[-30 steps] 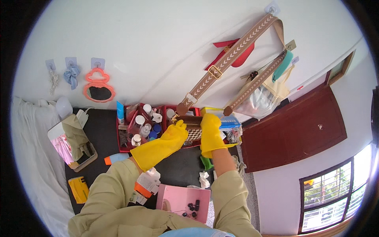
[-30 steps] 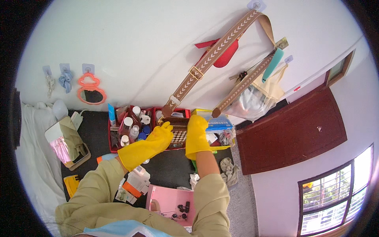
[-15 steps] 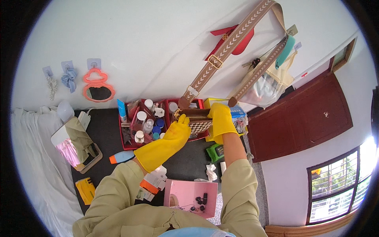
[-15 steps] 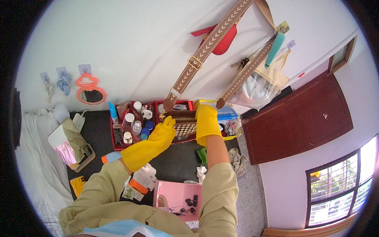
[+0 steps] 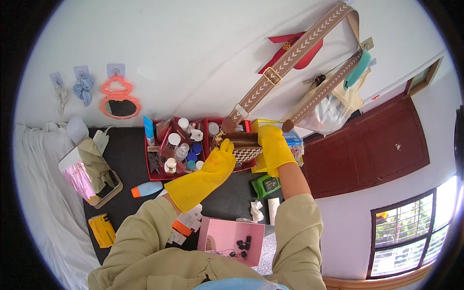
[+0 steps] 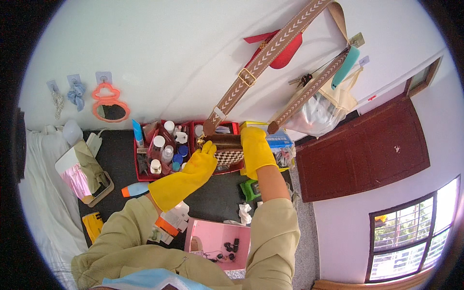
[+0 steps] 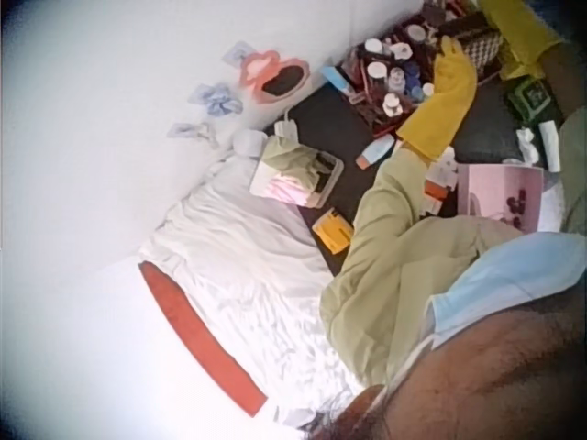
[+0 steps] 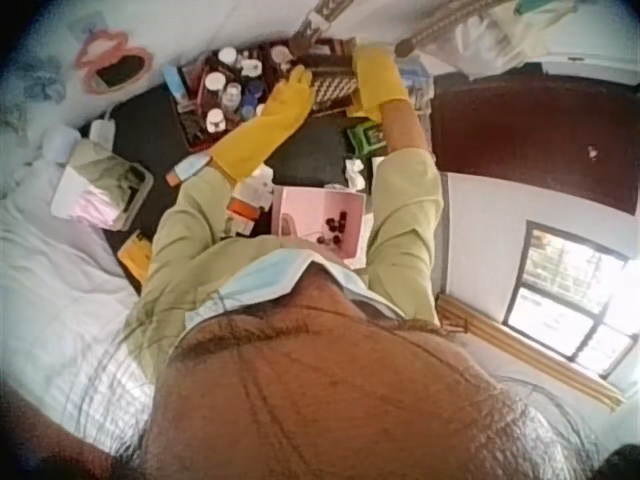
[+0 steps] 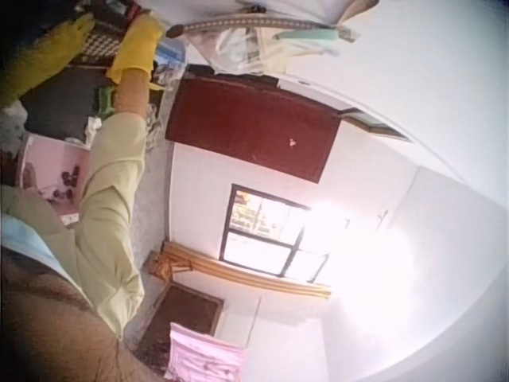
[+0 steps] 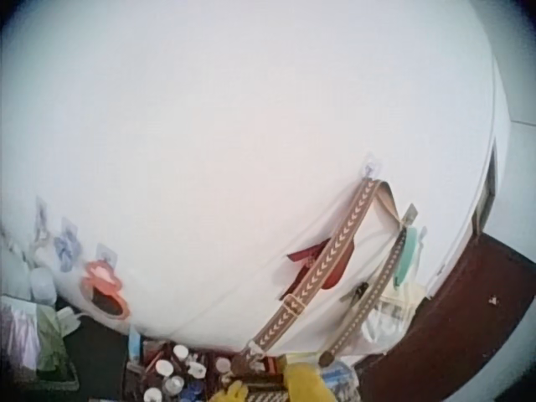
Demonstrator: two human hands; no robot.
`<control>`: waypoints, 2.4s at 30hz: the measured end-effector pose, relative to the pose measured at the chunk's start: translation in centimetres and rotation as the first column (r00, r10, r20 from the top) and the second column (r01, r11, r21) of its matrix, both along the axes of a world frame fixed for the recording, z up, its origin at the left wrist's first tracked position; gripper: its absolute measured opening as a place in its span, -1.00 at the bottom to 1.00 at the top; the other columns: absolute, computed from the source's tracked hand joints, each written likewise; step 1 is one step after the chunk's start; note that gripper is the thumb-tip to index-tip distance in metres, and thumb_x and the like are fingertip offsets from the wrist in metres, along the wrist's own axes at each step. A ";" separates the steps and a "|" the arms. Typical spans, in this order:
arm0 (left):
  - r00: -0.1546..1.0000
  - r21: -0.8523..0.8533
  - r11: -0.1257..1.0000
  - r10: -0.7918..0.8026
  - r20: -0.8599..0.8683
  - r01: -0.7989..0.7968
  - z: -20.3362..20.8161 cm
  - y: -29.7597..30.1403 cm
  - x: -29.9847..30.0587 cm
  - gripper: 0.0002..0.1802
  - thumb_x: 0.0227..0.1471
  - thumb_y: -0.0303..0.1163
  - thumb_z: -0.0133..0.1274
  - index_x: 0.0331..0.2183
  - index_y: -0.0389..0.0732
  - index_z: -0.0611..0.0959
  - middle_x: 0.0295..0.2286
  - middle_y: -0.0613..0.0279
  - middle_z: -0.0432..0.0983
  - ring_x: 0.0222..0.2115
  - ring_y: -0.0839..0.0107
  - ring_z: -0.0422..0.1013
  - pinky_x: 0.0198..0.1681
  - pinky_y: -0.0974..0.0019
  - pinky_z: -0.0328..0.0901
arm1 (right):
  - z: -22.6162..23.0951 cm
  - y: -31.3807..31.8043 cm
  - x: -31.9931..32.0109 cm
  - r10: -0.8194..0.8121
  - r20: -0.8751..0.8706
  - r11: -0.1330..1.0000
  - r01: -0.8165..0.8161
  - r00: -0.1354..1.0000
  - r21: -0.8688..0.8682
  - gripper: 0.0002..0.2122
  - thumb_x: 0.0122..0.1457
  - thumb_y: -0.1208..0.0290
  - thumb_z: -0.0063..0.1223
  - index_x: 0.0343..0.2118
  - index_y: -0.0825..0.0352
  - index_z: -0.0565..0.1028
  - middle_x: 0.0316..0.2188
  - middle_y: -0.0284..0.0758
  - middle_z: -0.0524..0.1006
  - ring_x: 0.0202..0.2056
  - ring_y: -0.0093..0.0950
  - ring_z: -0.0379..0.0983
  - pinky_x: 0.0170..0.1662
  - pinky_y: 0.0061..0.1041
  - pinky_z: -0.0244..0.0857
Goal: The person wearing yellow gloves sorts various cosmetic items from a pink tray onto a cluttered table, then wipes the tray with a tissue. The person places the cleaned tray back on the table and continues to handle small cosmetic containers.
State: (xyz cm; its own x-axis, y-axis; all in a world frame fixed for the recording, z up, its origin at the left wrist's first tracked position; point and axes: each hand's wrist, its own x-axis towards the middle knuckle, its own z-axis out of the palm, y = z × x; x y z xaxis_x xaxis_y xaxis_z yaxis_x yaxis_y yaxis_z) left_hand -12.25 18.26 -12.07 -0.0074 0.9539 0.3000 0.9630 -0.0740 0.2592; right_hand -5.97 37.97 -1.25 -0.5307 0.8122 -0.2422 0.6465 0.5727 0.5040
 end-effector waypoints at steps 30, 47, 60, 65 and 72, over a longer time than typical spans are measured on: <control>0.730 -0.041 0.988 -0.080 0.679 0.146 3.6 9.7 -2.0 -0.77 0.01 -0.32 0.02 -0.29 -0.25 0.53 -0.41 0.10 0.54 -0.46 0.25 0.46 -0.35 0.22 0.32 | -5.8 -11.2 10.4 -0.044 -0.761 0.986 -0.092 0.648 -0.136 -0.57 -0.03 0.51 -0.08 0.00 0.24 0.39 -0.17 -0.04 0.49 -0.10 -0.08 0.37 -0.05 -0.26 0.27; 0.860 0.304 0.946 -0.249 0.445 0.117 8.2 7.6 -4.4 -0.66 0.08 -0.34 -0.07 -0.08 -0.16 0.55 -0.19 0.07 0.52 -0.16 0.14 0.43 -0.08 0.24 0.28 | -5.3 -12.0 11.9 -0.182 -0.812 0.967 -0.051 0.554 -0.251 -0.49 -0.03 0.55 -0.11 0.08 0.17 0.34 -0.12 -0.01 0.46 -0.05 -0.09 0.36 0.01 -0.31 0.24; 0.575 -0.063 0.993 0.107 0.811 -0.097 2.0 1.2 -7.4 -0.66 0.00 -0.22 0.10 -0.27 -0.30 0.60 -0.43 0.22 0.55 -0.40 0.46 0.42 -0.31 0.41 0.27 | -3.1 -13.3 6.2 -0.169 -0.758 0.982 0.037 0.630 -0.188 -0.61 0.04 0.36 -0.08 -0.01 0.17 0.40 -0.21 -0.08 0.52 -0.16 -0.13 0.45 -0.08 -0.21 0.30; 0.513 -0.231 0.973 0.195 0.836 0.007 5.9 -0.6 -7.1 -0.62 0.03 -0.15 0.05 -0.27 -0.29 0.60 -0.47 0.25 0.52 -0.50 0.52 0.40 -0.42 0.41 0.28 | -4.1 -13.2 3.6 -0.087 -0.906 0.924 -0.307 0.415 -0.229 -0.64 -0.01 0.31 0.05 -0.09 0.22 0.46 -0.21 -0.15 0.53 -0.17 -0.11 0.43 -0.10 -0.23 0.31; 0.617 0.066 0.981 0.063 0.784 -0.183 2.7 -0.3 -7.8 -0.60 0.04 -0.21 0.05 -0.11 -0.21 0.56 -0.31 0.16 0.54 -0.30 0.35 0.45 -0.20 0.33 0.33 | -6.2 -14.2 4.2 -0.196 -0.955 0.928 -0.271 0.222 -0.254 -0.63 0.04 0.44 0.09 -0.04 0.31 0.44 -0.37 -0.18 0.56 -0.37 -0.37 0.48 -0.27 -0.47 0.35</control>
State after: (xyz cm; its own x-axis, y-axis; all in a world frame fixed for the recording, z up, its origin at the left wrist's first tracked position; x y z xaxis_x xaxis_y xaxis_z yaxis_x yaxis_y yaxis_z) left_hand -20.04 17.96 -9.40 -0.4090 0.8799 0.2419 0.4095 -0.0600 0.9103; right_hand -1.73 23.74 -7.44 -0.5650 0.7819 0.2636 0.4603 0.5638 -0.6857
